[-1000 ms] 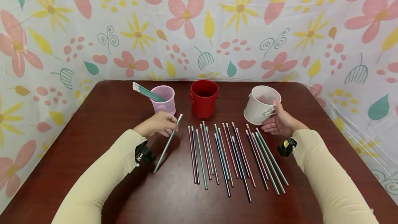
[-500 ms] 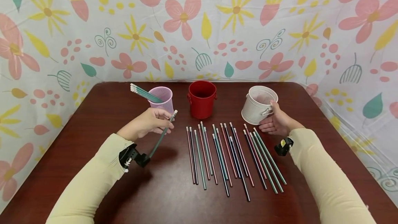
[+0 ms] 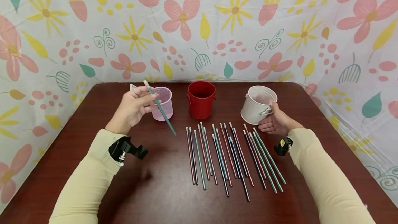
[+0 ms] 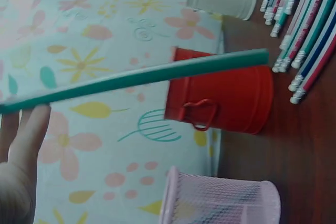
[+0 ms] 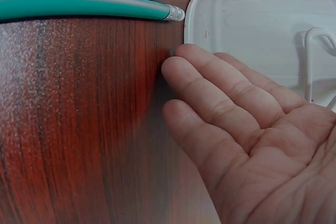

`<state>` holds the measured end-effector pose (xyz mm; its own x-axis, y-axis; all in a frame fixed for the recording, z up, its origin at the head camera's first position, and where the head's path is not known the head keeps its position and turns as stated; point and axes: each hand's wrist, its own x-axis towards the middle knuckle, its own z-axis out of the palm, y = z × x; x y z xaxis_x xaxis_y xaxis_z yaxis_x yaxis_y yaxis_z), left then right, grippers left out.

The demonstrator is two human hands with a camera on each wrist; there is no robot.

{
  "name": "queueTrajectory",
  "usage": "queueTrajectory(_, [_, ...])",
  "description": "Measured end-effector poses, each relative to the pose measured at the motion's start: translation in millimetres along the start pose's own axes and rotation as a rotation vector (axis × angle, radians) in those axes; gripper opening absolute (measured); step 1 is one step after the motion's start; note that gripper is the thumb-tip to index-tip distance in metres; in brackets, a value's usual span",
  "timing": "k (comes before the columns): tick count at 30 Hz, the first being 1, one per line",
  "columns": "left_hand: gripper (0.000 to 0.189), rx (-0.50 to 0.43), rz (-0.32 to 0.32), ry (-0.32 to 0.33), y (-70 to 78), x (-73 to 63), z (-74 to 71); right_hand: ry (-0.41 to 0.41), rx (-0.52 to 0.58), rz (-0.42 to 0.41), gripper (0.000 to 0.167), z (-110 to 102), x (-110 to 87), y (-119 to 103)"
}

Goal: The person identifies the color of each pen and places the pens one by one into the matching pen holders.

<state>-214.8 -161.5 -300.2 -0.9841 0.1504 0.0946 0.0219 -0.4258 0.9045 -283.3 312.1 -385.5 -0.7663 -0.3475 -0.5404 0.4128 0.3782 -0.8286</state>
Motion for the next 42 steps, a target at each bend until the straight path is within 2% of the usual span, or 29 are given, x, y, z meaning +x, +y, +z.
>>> queueTrajectory(3, [0.034,-0.094,0.084,0.115,5.6,1.4,-1.3,0.003,-0.001,0.001,0.116,-1,-0.4,0])
queueTrajectory(5, [0.027,-0.149,0.148,0.224,7.6,2.8,-1.3,0.006,-0.006,0.0,0.116,-1,-0.4,0])
queueTrajectory(10, [0.011,-0.203,0.324,0.47,6.5,9.9,3.8,0.017,-0.008,0.003,0.115,-1,-0.5,0])
queueTrajectory(12, [0.011,-0.191,0.382,0.52,5.6,13.3,5.6,0.019,-0.001,0.007,0.115,-1,-0.4,0])
queueTrajectory(20, [0.01,-0.197,0.562,0.623,13.2,26.0,9.5,0.017,0.006,0.006,0.114,-1,0.3,2])
queueTrajectory(25, [0.013,-0.115,0.678,0.726,17.8,30.1,11.2,0.02,0.006,0.003,0.114,0,0.2,2])
queueTrajectory(28, [0.014,-0.098,0.678,0.726,17.4,31.8,10.3,0.021,0.003,0.0,0.115,0,-0.5,1])
queueTrajectory(33, [0.015,-0.121,0.621,0.708,12.8,35.4,4.4,0.023,-0.002,-0.003,0.116,0,-1.8,1])
queueTrajectory(42, [0.016,-0.081,0.541,0.745,-2.1,43.1,-8.9,0.035,-0.002,-0.004,0.116,2,-1.1,1])
